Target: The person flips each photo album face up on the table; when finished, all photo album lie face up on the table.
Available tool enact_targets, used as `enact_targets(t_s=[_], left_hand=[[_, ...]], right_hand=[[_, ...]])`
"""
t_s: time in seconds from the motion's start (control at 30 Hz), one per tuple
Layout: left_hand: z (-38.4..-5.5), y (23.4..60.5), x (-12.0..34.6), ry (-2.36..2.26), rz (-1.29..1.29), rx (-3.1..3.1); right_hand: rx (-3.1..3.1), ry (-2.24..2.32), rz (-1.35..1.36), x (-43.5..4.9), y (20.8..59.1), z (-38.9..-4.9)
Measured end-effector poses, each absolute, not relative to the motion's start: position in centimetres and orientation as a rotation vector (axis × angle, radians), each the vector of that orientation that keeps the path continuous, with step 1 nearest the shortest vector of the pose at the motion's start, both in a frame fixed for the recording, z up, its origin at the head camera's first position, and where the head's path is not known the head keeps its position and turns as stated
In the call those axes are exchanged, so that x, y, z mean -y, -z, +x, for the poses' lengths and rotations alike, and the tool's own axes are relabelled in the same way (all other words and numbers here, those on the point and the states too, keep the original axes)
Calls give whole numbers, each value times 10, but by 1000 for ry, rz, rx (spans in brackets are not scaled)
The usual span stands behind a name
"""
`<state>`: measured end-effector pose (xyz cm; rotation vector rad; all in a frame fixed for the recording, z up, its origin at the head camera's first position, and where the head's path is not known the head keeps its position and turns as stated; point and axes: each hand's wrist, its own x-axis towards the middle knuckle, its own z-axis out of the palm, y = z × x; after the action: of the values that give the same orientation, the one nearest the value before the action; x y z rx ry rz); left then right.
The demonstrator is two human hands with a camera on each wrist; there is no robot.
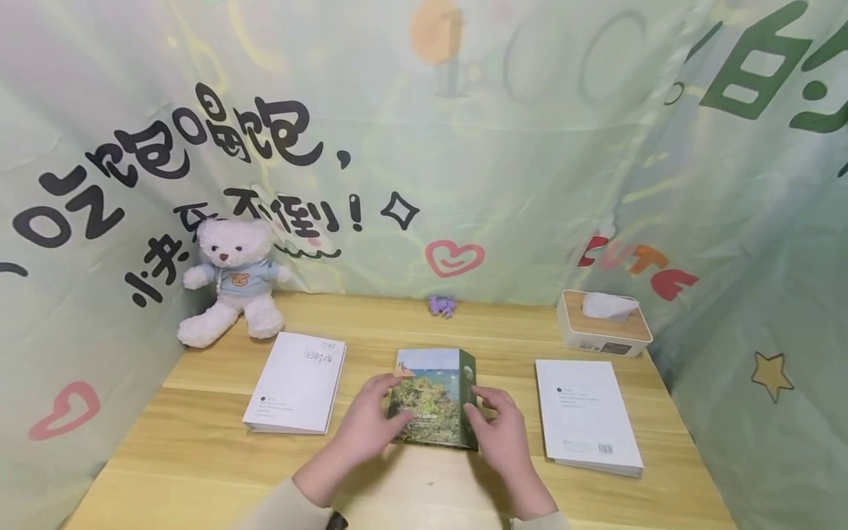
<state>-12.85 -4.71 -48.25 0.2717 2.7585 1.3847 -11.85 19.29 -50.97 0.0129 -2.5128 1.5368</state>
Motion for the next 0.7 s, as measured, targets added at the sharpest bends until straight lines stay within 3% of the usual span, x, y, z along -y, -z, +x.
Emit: enact_targets(t_s=[0.37, 0.7], left_hand=[[-126, 497, 25, -1251, 153, -2665], [-131, 504, 22, -1233, 163, -2707]], right_hand=[[2652, -1564, -145, -199, 522, -115], [2639, -1588, -118, -192, 521, -120]])
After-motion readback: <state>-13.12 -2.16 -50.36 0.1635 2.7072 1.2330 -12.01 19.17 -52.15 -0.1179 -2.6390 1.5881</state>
